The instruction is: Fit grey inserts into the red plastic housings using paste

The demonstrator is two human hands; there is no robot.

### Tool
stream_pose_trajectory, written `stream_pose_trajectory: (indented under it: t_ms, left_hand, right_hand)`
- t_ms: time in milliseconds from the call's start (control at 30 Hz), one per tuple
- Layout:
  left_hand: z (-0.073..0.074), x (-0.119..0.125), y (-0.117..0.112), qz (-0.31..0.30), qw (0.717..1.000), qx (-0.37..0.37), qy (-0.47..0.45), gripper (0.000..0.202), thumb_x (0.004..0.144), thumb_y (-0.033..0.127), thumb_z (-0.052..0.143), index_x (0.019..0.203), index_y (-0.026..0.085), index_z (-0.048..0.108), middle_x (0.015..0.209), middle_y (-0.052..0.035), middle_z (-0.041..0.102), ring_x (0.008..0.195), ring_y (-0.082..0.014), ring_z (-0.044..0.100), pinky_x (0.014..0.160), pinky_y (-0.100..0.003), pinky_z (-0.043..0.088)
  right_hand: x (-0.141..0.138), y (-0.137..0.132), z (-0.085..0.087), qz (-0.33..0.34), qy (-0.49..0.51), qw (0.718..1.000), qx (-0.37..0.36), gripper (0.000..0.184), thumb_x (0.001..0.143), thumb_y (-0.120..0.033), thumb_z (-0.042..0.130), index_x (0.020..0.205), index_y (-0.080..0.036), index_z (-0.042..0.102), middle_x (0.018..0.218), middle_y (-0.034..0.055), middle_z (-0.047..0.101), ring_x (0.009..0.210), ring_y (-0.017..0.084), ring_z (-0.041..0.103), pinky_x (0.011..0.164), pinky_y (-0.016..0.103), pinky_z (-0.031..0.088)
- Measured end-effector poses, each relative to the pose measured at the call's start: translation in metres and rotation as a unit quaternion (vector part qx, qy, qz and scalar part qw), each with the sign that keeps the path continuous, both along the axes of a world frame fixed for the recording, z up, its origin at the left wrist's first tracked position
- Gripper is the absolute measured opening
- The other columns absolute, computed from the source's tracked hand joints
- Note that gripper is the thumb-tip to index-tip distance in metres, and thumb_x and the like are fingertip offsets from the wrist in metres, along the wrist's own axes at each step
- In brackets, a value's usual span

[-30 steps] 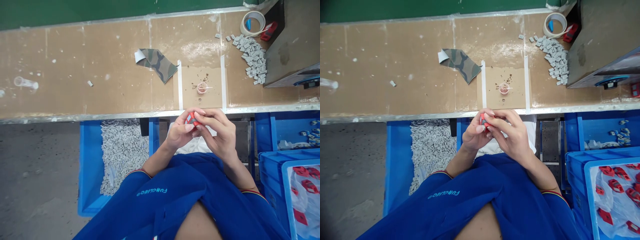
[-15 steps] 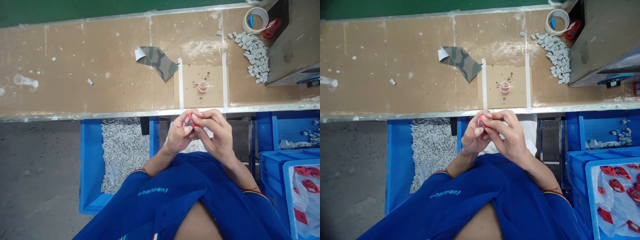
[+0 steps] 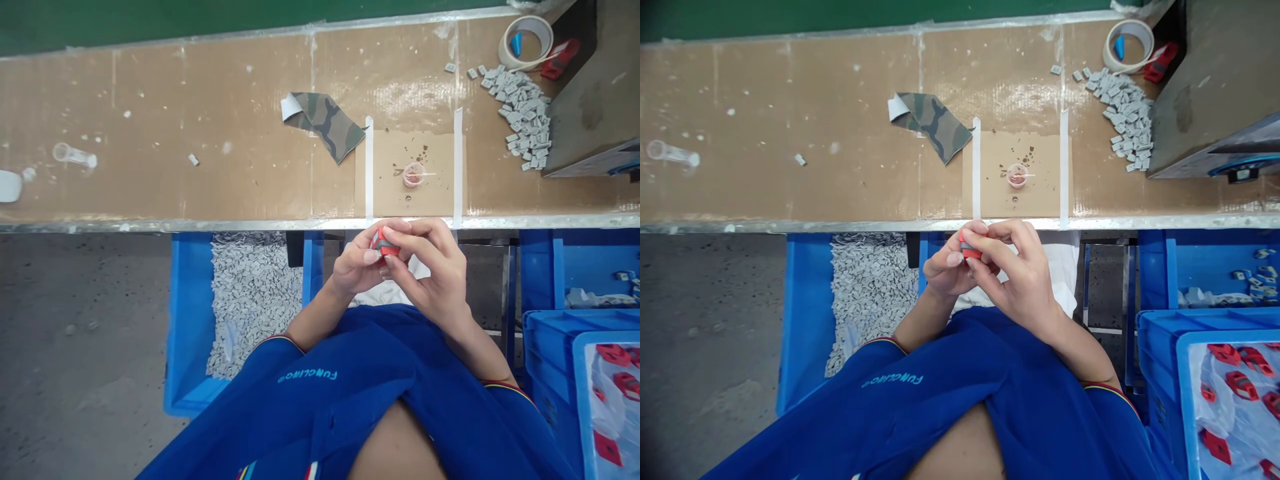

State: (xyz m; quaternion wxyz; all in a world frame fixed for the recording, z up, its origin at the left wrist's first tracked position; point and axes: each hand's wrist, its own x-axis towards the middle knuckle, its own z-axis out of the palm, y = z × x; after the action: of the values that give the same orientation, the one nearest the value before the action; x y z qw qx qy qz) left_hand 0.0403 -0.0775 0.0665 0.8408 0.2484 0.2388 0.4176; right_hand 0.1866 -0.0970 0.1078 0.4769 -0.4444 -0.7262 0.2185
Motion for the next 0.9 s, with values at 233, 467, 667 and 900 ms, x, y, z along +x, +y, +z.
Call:
stream_pose_trajectory:
  t_ms: [233,467,667,900]
  left_hand:
    - [0.0012,0.0038,-0.0008,0.003,1.000,-0.006,0.010,0.062,0.063,0.058,0.085,0.113,0.024,0.067,0.071,0.0036,0.053,0.049,-0.0066,0.040,0.045,-0.022,0.034]
    - [0.0059,0.0043,-0.0023,0.028,1.000,0.003,0.013,0.055,0.069,0.056,0.083,0.109,0.024,0.062,0.070,0.0048,0.049,0.050,-0.0062,0.037,0.046,-0.024,0.032]
    - [0.0095,0.0006,-0.0053,0.033,0.999,-0.003,0.007,0.050,0.070,0.049,0.084,0.108,0.023,0.065,0.070,0.0042,0.051,0.050,-0.0054,0.034,0.047,-0.022,0.030]
    - [0.0058,-0.0004,-0.0077,0.022,1.000,0.001,-0.004,0.046,0.073,0.047,0.085,0.108,0.022,0.067,0.071,0.0040,0.051,0.050,-0.0052,0.037,0.048,-0.021,0.034]
  right_hand:
    - [0.0020,0.0005,-0.0007,0.001,-0.003,1.000,-0.014,0.032,0.096,-0.017,0.068,0.125,-0.032,0.073,0.102,0.0047,0.067,0.093,0.021,0.068,0.079,0.041,0.060]
    - [0.0004,0.0047,-0.0010,0.022,0.024,0.998,-0.045,0.024,0.097,-0.017,0.068,0.117,-0.028,0.074,0.087,0.0011,0.061,0.087,0.019,0.063,0.076,0.037,0.056]
    - [0.0017,0.0056,-0.0025,0.046,0.041,0.997,-0.050,0.022,0.097,-0.017,0.069,0.116,-0.027,0.073,0.086,0.0003,0.061,0.090,0.019,0.063,0.076,0.036,0.055]
    - [0.0044,0.0026,-0.0064,0.042,0.029,0.998,-0.038,0.023,0.098,-0.017,0.067,0.118,-0.027,0.074,0.097,0.0033,0.065,0.092,0.019,0.065,0.078,0.038,0.057]
